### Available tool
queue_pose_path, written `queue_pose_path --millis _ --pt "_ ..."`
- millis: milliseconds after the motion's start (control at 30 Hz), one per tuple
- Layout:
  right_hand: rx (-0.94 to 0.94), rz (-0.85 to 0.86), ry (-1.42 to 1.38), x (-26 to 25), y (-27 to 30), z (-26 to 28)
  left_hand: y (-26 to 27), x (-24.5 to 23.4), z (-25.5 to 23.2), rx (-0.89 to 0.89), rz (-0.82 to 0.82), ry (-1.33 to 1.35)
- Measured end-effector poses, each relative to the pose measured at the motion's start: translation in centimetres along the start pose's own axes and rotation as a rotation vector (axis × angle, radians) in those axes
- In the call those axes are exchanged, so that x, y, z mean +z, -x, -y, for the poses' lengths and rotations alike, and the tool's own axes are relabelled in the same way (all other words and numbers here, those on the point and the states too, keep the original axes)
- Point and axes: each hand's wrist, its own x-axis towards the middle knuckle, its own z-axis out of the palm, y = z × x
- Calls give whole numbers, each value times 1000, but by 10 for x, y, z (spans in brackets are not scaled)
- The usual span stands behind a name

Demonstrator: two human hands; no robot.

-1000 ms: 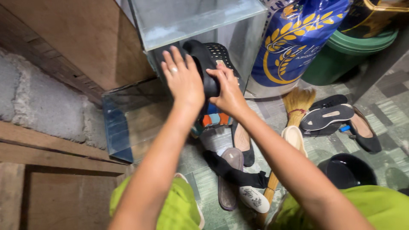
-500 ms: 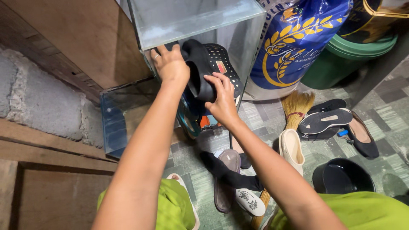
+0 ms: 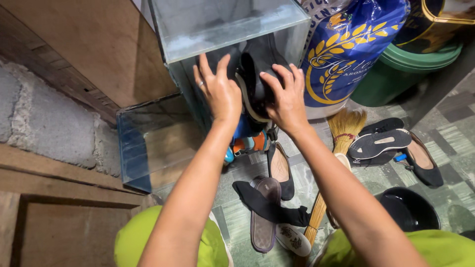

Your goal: The person sits on the floor and wipes several pairs of shoes with a black cloth. They clean a black slip-on shoe, a black sneaker, and a black-and-white sneaker, then place them on a glass shelf.

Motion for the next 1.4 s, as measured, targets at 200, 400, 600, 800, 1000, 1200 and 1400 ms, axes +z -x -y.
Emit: queue_pose_path --millis 200,400,600,800,1000,1200,1400 --pt "-39 85 138 4 3 -6 13 4 14 -35 12 -5" --pt "-22 -31 62 11 1 -2 45 8 37 -92 -45 24" --pt "138 -160 -117 22 0 11 76 38 68 -447 -183 363" --pt "300 -219 -268 33 3 16 105 48 89 -523 -38 465" --pt "362 -250 -396 38 9 14 98 47 77 -544 -41 379" --pt "381 -253 -414 32 7 16 117 49 27 -1017 -92 336" --pt "309 -221 -481 20 -2 34 121 50 39 -992 -81 460"
